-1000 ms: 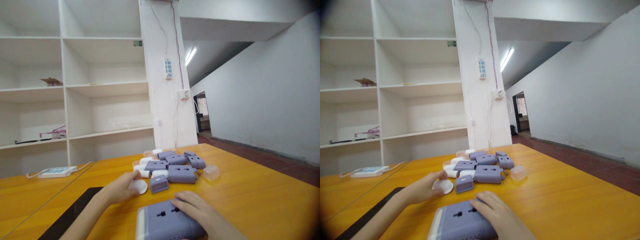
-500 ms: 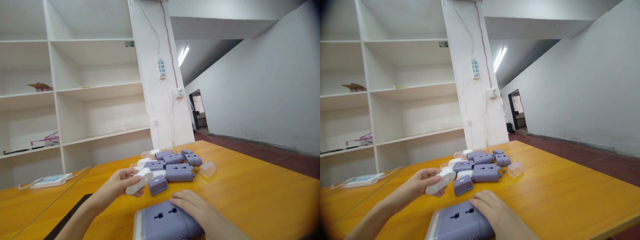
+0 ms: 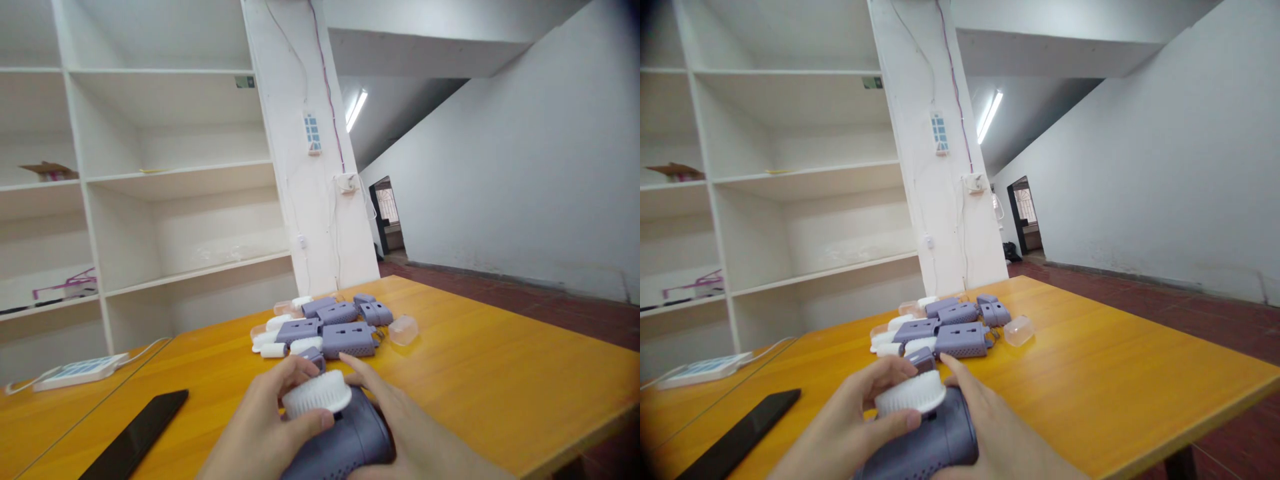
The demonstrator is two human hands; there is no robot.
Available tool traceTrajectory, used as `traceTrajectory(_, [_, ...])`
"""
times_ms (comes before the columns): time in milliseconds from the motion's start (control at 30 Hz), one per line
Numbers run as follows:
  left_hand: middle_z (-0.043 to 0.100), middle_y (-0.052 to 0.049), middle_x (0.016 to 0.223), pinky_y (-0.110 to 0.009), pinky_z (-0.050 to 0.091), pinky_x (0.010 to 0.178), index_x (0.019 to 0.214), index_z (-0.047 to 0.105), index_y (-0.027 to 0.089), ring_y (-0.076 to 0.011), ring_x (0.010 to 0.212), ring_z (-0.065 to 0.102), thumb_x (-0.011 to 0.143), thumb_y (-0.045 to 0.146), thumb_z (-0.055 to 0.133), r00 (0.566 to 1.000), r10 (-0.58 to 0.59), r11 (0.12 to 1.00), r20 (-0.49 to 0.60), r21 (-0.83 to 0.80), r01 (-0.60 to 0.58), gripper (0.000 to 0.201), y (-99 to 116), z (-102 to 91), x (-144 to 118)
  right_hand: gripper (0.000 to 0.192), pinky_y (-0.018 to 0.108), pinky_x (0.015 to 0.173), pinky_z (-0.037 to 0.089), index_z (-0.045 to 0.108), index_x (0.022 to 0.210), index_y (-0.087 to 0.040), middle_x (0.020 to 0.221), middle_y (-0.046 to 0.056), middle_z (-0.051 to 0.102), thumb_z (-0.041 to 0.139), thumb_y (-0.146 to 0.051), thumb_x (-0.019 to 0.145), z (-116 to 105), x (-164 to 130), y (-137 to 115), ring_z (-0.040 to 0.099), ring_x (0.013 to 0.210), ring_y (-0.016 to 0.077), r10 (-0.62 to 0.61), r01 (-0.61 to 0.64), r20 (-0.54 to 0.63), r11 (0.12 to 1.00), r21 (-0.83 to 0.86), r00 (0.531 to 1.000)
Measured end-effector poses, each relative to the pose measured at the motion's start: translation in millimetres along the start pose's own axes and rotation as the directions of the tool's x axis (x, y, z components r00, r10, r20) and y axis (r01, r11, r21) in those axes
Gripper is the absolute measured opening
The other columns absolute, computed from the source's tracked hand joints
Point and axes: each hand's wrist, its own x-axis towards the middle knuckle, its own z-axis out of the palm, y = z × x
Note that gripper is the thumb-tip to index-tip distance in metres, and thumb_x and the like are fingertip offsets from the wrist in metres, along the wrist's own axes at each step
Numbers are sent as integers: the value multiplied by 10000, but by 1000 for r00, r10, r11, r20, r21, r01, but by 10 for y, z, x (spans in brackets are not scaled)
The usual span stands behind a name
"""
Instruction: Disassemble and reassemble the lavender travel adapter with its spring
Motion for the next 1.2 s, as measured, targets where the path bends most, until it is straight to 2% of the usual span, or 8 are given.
traceTrajectory(133, [759,-19,995,-301,492,805,1004,681,216,-250,938,680,750,309,805,1000,-2,990,-12,139,3,298,-9,47,-12,1074,391,1225,311,326,1584,-237,1596,97,435,855,-205,650,4,3,-1,401,1469,280,-5,6,27,1000,-26,1000])
traceTrajectory(267, [761,-34,1031,-309,503,831,1036,672,222,-268,973,686,740,320,809,1000,-16,992,-16,126,18,340,-28,60,-45,1050,430,1209,341,354,1570,-234,1578,113,461,856,-238,649,-50,-11,-63,436,1444,314,-8,9,57,999,-32,998])
traceTrajectory(467, [741,-34,1158,-326,495,905,1147,670,260,-288,1081,665,720,292,841,999,7,990,-47,144,0,460,-132,38,-128,778,438,1199,366,517,1485,-223,1565,115,484,815,-405,790,-60,3,-130,441,1436,339,-159,163,42,981,-107,986])
traceTrajectory(600, [747,3,1035,-289,488,842,1107,678,273,-246,969,673,690,267,881,992,103,992,-68,83,-97,464,-225,55,-161,513,406,1213,344,546,1464,-287,1554,56,499,627,-415,975,-43,139,-180,447,1429,271,-312,315,48,933,-172,949])
traceTrajectory(667, [743,8,996,-284,486,815,1118,664,270,-235,923,673,653,260,910,990,112,993,-90,37,-109,527,-257,65,-171,478,394,1186,372,567,1435,-337,1492,26,555,658,-349,965,-59,237,-263,491,1379,251,-347,355,76,918,-174,935])
traceTrajectory(933, [698,-39,1156,-356,493,936,1333,550,302,-287,1088,646,590,358,961,986,106,994,-130,43,-102,851,-331,29,-271,235,334,965,477,746,1005,-248,1110,1,682,820,-192,790,-89,451,-545,628,1085,227,-241,263,159,955,-135,957])
traceTrajectory(1067, [544,-74,1475,-436,381,1146,1459,470,336,-345,1356,491,516,463,976,996,48,989,-81,143,-36,1078,-349,-127,-435,238,324,923,486,719,1002,-249,1101,-12,679,818,-217,787,-62,427,-505,629,1056,220,-190,211,155,968,-133,970])
traceTrajectory(1200, [570,-69,1459,-467,396,1140,1500,441,361,-361,1344,507,545,334,957,997,-73,986,-25,151,76,1086,-371,-240,-554,350,337,967,492,697,1121,-266,1178,6,664,827,-353,808,-58,394,-436,616,1111,235,-215,236,170,965,-115,962])
